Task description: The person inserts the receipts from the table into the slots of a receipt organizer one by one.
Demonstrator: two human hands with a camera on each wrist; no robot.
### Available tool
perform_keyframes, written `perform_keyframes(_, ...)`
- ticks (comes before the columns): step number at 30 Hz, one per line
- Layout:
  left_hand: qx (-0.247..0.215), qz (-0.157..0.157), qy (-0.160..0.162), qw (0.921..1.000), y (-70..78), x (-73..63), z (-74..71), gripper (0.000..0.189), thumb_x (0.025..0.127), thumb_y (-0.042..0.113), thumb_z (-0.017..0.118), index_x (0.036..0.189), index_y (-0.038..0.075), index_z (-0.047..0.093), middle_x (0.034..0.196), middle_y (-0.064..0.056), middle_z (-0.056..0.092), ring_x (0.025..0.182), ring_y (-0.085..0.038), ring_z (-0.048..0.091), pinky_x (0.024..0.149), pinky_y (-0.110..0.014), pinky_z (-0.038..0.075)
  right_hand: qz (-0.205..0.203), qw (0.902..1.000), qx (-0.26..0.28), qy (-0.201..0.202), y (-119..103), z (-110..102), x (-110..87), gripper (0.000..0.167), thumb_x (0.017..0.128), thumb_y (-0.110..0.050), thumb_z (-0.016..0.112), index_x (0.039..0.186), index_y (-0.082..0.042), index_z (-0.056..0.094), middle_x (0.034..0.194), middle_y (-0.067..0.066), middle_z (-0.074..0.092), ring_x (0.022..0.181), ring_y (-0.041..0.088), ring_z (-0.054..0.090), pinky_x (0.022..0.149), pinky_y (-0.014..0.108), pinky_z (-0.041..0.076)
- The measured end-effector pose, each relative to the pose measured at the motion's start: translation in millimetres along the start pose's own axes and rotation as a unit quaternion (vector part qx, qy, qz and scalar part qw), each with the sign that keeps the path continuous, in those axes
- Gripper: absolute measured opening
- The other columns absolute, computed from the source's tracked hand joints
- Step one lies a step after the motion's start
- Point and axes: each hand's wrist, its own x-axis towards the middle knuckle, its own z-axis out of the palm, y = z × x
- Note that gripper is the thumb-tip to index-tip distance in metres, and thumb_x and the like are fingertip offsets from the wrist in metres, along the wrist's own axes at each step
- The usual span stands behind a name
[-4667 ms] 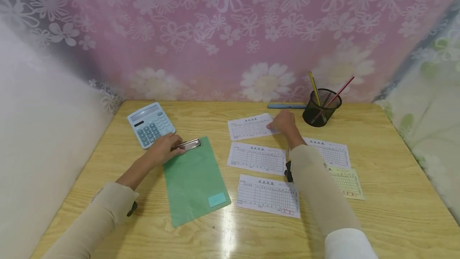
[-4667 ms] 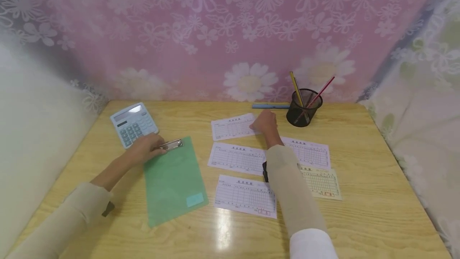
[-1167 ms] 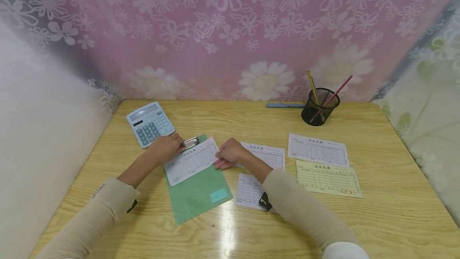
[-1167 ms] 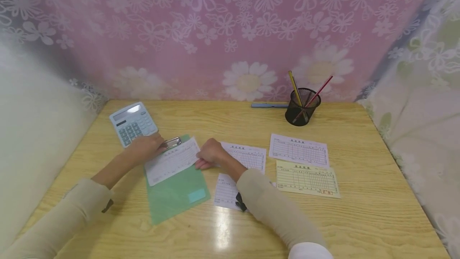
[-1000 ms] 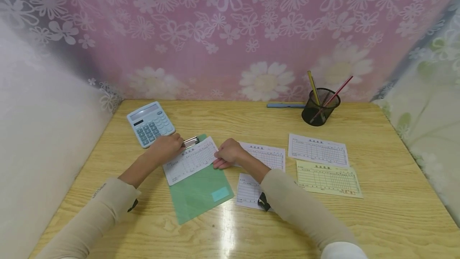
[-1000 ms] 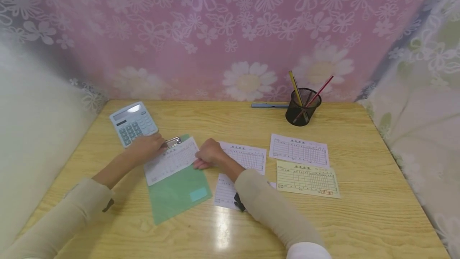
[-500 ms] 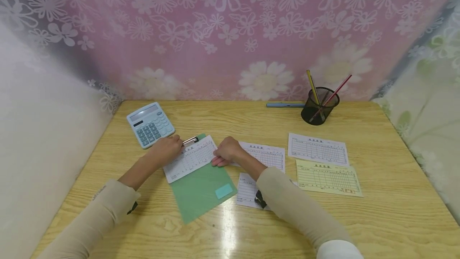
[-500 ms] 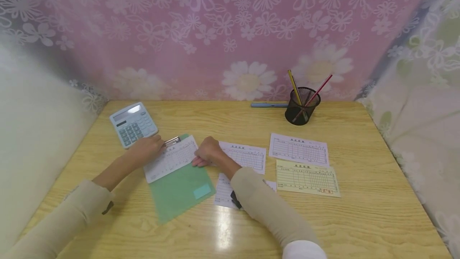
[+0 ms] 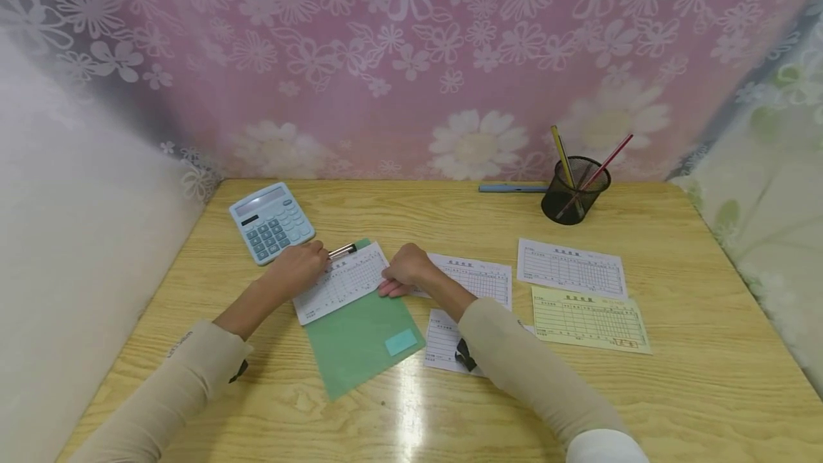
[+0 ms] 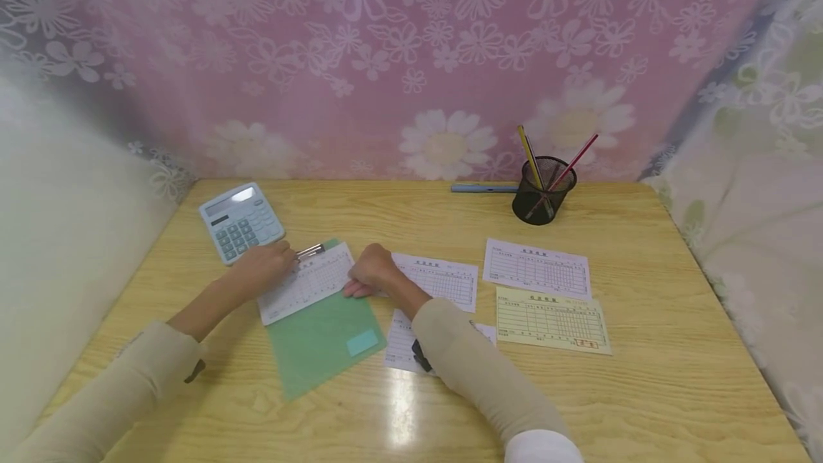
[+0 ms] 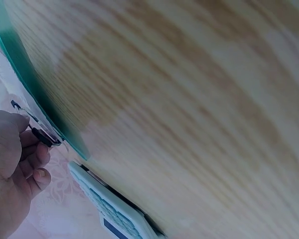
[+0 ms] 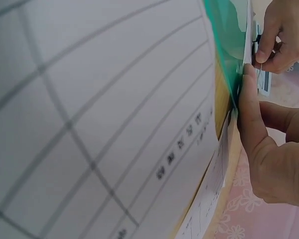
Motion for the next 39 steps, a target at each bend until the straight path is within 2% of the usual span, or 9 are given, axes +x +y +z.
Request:
perform_keyframes(5,-0.003,0.003,0.016,0.9999,-0.8,0.0,1.6,0.018,0.091,0.016,0.062,0.087,0.000,0.069,0.076,-0.006,0.060,0.064,-0.014,0.051,0.054,-0.027,0.047,-0.003,1.0000,-0.006,0.006,-3,2,1.9,0.014,0.091,-0.003,0.059,0.093,0.010,0.061,0.076,0.016,0.072,0.067,0.022,0.072,0.064,0.028,0.058)
perform_keyframes(10,-0.004,0.004,0.018,0.9998,-0.8,-0.6,1.0,0.015,0.091,0.012,0.061,0.088,-0.002,0.068,0.077,-0.007,0.060,0.065,-0.016,0.052,0.055,-0.029,0.047,0.005,1.0000,-0.004,0.007,-5,3,6.2,0.014,0.091,-0.005,0.059,0.093,0.009,0.061,0.074,0.016,0.072,0.066,0.022,0.072,0.064,0.029,0.058)
perform_keyframes(16,0.010,0.007,0.005,0.9999,-0.3,-1.1,0.8,0.011,0.089,0.007,0.061,0.091,-0.001,0.069,0.080,-0.008,0.062,0.068,-0.016,0.054,0.056,-0.029,0.048,0.006,0.9995,0.032,-0.006,-5,3,11.0,0.015,0.091,-0.003,0.059,0.096,0.011,0.061,0.076,0.016,0.072,0.069,0.022,0.073,0.065,0.028,0.058)
perform_keyframes(25,-0.001,-0.005,-0.002,1.0000,0.0,-0.5,1.3,0.019,0.094,0.015,0.059,0.096,-0.001,0.068,0.088,-0.010,0.066,0.077,-0.019,0.063,0.064,-0.032,0.054,0.005,0.9994,0.034,-0.003,-7,3,10.8,0.016,0.090,-0.002,0.059,0.095,0.012,0.062,0.075,0.016,0.072,0.067,0.021,0.072,0.065,0.028,0.058)
perform_keyframes(34,-0.001,-0.009,-0.005,0.9999,0.1,-1.1,3.6,0.022,0.092,0.021,0.062,0.094,0.001,0.069,0.086,-0.009,0.065,0.075,-0.018,0.061,0.063,-0.031,0.052,0.007,0.9998,0.017,0.006,-6,7,11.2,0.016,0.091,-0.001,0.057,0.097,0.013,0.061,0.073,0.016,0.072,0.067,0.023,0.072,0.064,0.028,0.058)
perform_keyframes(39,0.003,-0.013,0.003,0.9999,-0.5,0.3,4.7,0.022,0.092,0.021,0.062,0.091,0.000,0.068,0.080,-0.007,0.062,0.067,-0.017,0.056,0.057,-0.030,0.050,0.006,0.9999,0.014,0.006,-6,6,12.0,0.015,0.091,-0.002,0.057,0.095,0.012,0.062,0.073,0.016,0.072,0.067,0.023,0.072,0.063,0.028,0.058)
